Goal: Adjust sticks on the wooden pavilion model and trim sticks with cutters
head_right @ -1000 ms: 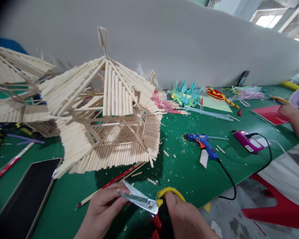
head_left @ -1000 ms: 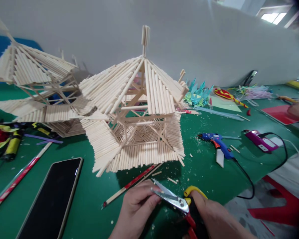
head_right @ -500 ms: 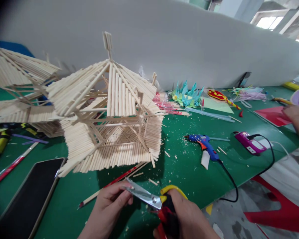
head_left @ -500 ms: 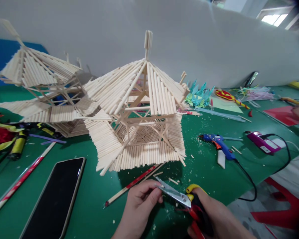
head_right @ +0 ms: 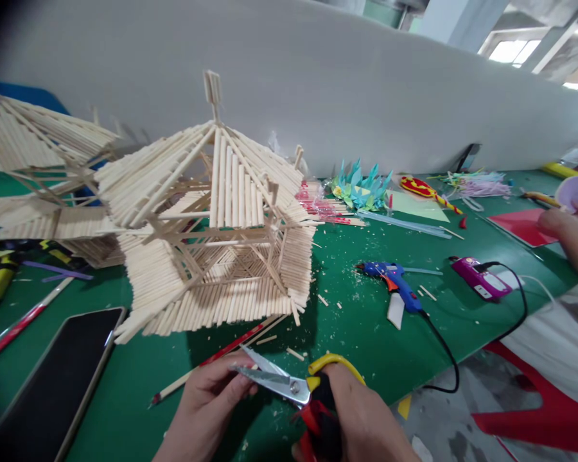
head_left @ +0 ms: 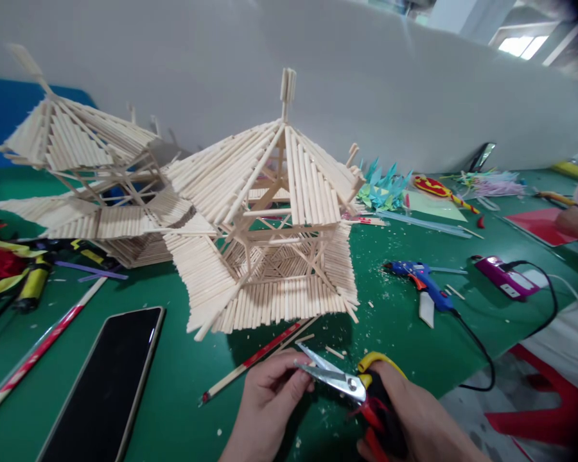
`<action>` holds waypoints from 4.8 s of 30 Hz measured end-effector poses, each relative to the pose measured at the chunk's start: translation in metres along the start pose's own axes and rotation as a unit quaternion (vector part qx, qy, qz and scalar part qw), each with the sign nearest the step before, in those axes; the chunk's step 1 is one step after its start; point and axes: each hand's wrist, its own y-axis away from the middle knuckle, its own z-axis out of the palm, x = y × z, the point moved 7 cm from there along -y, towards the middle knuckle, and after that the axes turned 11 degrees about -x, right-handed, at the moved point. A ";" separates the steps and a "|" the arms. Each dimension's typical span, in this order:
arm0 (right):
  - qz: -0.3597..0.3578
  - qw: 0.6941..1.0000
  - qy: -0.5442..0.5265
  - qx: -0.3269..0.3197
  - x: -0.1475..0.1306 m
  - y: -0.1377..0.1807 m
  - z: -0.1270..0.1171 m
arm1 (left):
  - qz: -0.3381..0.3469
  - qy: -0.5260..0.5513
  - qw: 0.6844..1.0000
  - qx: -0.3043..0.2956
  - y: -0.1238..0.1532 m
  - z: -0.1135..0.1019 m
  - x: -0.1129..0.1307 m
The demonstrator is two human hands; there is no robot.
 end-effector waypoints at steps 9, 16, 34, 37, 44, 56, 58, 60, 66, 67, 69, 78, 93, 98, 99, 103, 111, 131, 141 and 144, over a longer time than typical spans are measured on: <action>-0.029 0.999 0.037 0.009 0.003 -0.003 0.004 | 0.006 -0.008 1.000 0.000 0.000 -0.002 0.002; -0.020 0.998 0.055 0.040 -0.001 -0.004 0.002 | 0.015 -0.042 0.999 -0.005 0.000 -0.003 0.002; -0.031 0.989 0.144 0.017 -0.008 0.000 0.008 | 0.085 -0.203 0.974 -0.056 -0.002 0.007 0.027; -0.032 0.993 0.115 -0.024 -0.005 0.000 0.010 | 0.086 -0.207 0.973 -0.058 -0.003 0.007 0.026; -0.022 0.991 0.130 -0.009 0.010 -0.003 0.018 | 0.059 -0.202 0.976 -0.059 -0.004 0.008 0.023; -0.024 0.999 0.023 0.015 -0.007 -0.001 -0.001 | 0.010 -0.091 0.996 -0.014 -0.004 -0.001 0.004; -0.022 0.999 0.027 0.028 -0.007 -0.001 -0.002 | 0.009 -0.081 0.997 -0.009 -0.003 -0.003 0.003; -0.027 0.999 0.025 0.023 -0.007 -0.001 0.000 | 0.009 -0.077 0.997 -0.009 -0.001 -0.003 0.004; -0.027 0.999 0.032 0.031 -0.007 -0.002 0.000 | 0.008 -0.087 0.996 -0.028 -0.001 0.001 0.006; -0.030 0.999 0.033 0.030 -0.007 -0.002 0.000 | 0.006 -0.087 0.996 -0.028 -0.001 0.001 0.006; -0.041 0.998 0.032 0.031 -0.009 -0.002 0.000 | 0.005 -0.087 0.996 -0.027 -0.001 0.001 0.006; -0.040 0.997 0.054 0.024 -0.009 -0.004 0.001 | 0.016 -0.089 0.995 -0.034 -0.001 0.001 0.006; -0.032 0.996 0.087 -0.006 -0.002 -0.008 0.012 | 0.031 -0.120 0.991 -0.039 -0.003 0.000 0.007; 0.013 0.997 0.068 0.028 0.011 -0.011 0.019 | 0.042 -0.155 0.986 -0.050 -0.002 0.002 0.010; 0.019 0.997 0.066 0.038 0.013 -0.011 0.021 | 0.043 -0.162 0.984 -0.053 -0.002 0.003 0.011; 0.020 0.994 0.094 0.051 0.018 -0.011 0.025 | 0.046 -0.185 0.979 -0.066 -0.001 0.005 0.014; 0.010 0.995 0.089 0.038 0.019 -0.012 0.022 | 0.029 -0.196 0.979 -0.055 -0.002 0.006 0.016; 0.012 0.999 0.036 -0.028 0.002 -0.001 0.001 | 0.003 -0.081 0.995 -0.058 -0.002 0.005 0.006; 0.038 0.997 0.072 0.012 0.022 -0.011 0.015 | -0.007 -0.121 0.989 -0.081 -0.004 0.007 0.006; 0.057 0.996 0.075 -0.002 0.026 -0.013 0.020 | -0.004 -0.131 0.987 -0.089 -0.004 0.010 0.007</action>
